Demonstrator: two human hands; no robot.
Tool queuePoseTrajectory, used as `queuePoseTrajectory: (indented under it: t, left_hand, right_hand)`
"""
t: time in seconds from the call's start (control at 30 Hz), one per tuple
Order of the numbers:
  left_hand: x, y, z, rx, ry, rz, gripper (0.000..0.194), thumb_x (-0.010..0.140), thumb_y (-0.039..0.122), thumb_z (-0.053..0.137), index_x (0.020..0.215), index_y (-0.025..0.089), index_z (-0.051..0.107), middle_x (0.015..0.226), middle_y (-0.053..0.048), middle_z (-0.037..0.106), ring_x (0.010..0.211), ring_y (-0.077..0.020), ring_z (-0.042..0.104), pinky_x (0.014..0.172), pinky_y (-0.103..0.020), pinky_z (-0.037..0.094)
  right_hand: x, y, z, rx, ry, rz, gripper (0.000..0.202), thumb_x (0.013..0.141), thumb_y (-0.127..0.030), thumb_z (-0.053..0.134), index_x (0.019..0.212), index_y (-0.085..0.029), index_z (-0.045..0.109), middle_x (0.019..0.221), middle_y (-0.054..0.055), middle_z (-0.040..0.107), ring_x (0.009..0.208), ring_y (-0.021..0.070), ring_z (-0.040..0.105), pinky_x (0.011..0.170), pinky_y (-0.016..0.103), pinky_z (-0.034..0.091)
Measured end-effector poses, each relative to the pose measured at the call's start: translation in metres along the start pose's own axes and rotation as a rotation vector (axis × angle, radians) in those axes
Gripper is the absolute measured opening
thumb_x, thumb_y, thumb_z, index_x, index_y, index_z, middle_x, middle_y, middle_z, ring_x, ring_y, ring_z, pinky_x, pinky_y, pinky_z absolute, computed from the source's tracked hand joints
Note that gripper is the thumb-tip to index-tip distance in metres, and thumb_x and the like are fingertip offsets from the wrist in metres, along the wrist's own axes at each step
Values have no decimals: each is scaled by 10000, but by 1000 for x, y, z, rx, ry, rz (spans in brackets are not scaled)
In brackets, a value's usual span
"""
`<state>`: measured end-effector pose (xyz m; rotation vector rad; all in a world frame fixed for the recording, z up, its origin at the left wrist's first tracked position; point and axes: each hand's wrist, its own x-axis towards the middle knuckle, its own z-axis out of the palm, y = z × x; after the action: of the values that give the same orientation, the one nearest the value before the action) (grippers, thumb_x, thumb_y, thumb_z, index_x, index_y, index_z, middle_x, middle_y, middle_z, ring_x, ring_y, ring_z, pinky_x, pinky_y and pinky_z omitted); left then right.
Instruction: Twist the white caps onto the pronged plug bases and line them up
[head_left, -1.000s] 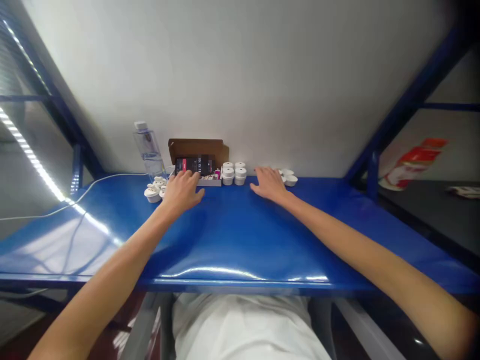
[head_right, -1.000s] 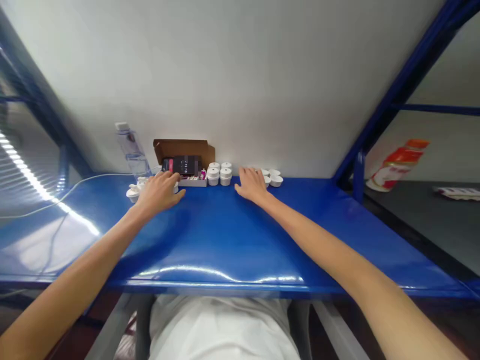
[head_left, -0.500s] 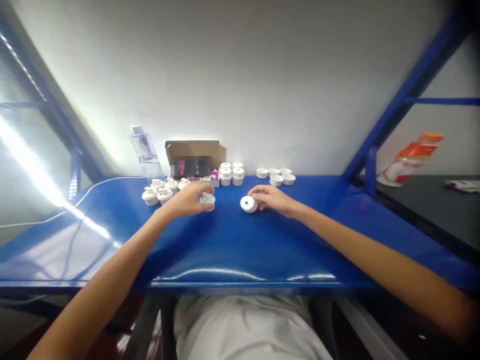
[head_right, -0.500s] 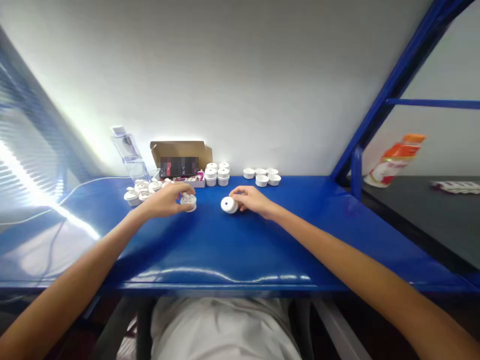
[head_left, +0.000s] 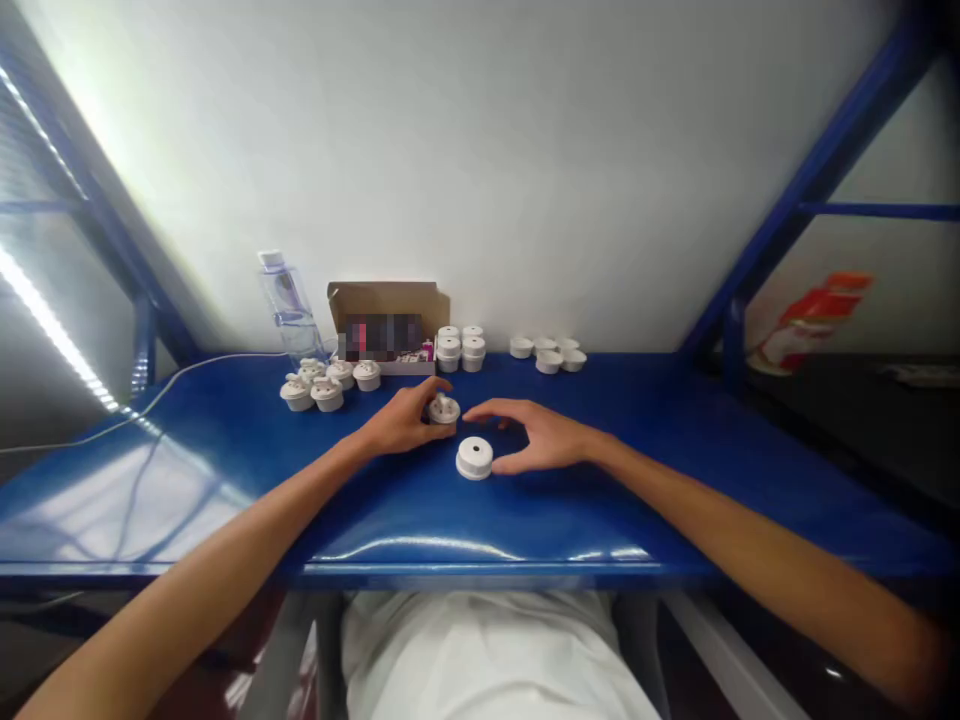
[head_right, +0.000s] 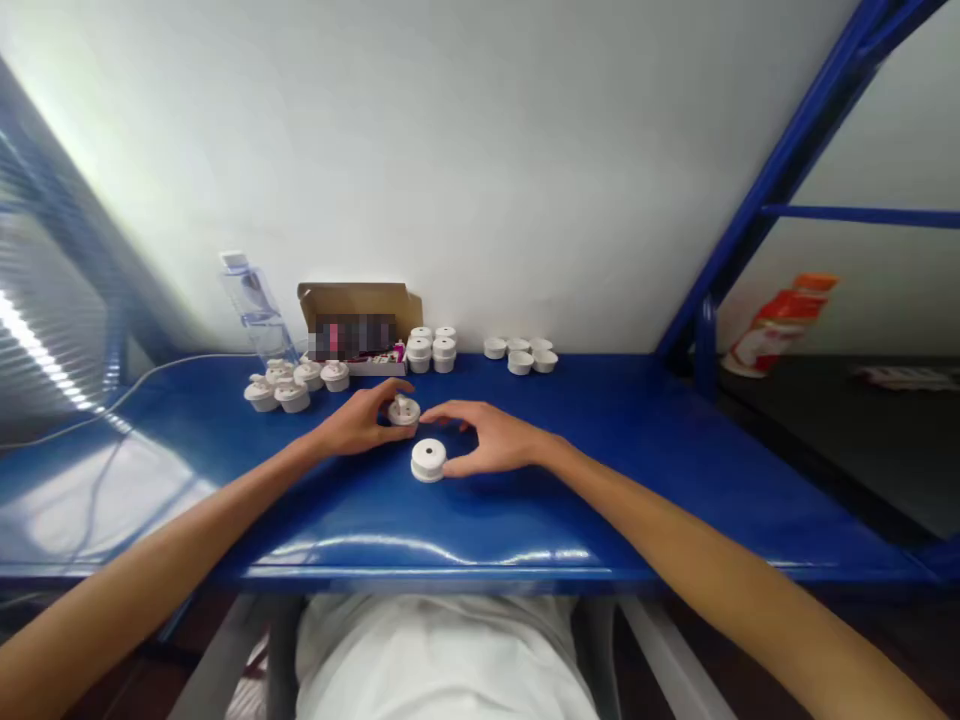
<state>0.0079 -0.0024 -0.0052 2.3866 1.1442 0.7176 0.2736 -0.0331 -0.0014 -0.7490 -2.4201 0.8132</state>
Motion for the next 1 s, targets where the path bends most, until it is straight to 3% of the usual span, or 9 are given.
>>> queuePoseTrajectory:
  t: [0.13,0.2,0.33,0.4,0.53,0.63,0.83,1.0]
  left_hand:
    - [1,0,2,-29,-3,25,549,779,427,740,1251,199,577,961,-37,711,825,-213,659,728,-305,490]
    - [1,0,5,-89,-15,30,578,765,421,757,1259,197,557,983,-38,715,832,-207,665,736,-304,500]
    - [-1,5,13,-204,-43,26,641,733,428,799,1267,204,523,1015,-31,729,852,-208,677,734,-299,508]
    - [-2,9,15,-238,-52,32,647,737,431,799,1272,207,512,1029,-30,733,882,-216,679,743,-302,508]
    - [-4,15,17,-273,-60,38,686,739,424,804,1303,202,483,1058,-48,733,915,-225,679,769,-320,510]
    - [-3,15,18,-329,-57,29,676,726,402,820,1284,205,493,1059,-55,740,918,-219,683,776,-320,506]
    - [0,16,14,-629,-34,-59,621,669,374,880,1133,199,507,960,-38,735,849,-188,692,773,-313,509]
    - [1,21,4,-747,-47,-131,456,697,390,870,1006,160,626,895,-33,724,857,-188,692,813,-313,510]
  right_hand:
    - [2,-19,17,-50,53,-144,422,828,-338,764,1239,-275,695,1253,53,710,1171,267,660,1057,413,495]
    - [7,-23,19,-68,214,-156,334,887,-334,702,1216,-274,689,1234,57,712,1154,263,664,1052,418,499]
    - [17,-20,16,-77,597,-108,365,886,-385,715,1227,-269,656,1250,71,694,1150,276,655,1030,430,514]
    - [20,-14,18,-87,571,-121,340,889,-384,713,1206,-270,669,1265,71,691,1187,276,643,1068,432,492]
    - [21,-6,25,-97,367,-104,346,877,-319,713,1216,-270,672,1280,56,696,1220,267,639,1097,441,470]
    - [19,-4,27,-45,373,-45,360,858,-294,718,1212,-259,663,1262,53,700,1161,252,666,1066,435,500]
    - [13,6,20,298,383,53,458,821,-340,764,1233,-248,585,1229,60,679,1113,237,693,1027,413,549]
    - [9,6,15,386,402,27,454,791,-340,812,1172,-246,585,1205,63,683,1123,249,689,1047,426,542]
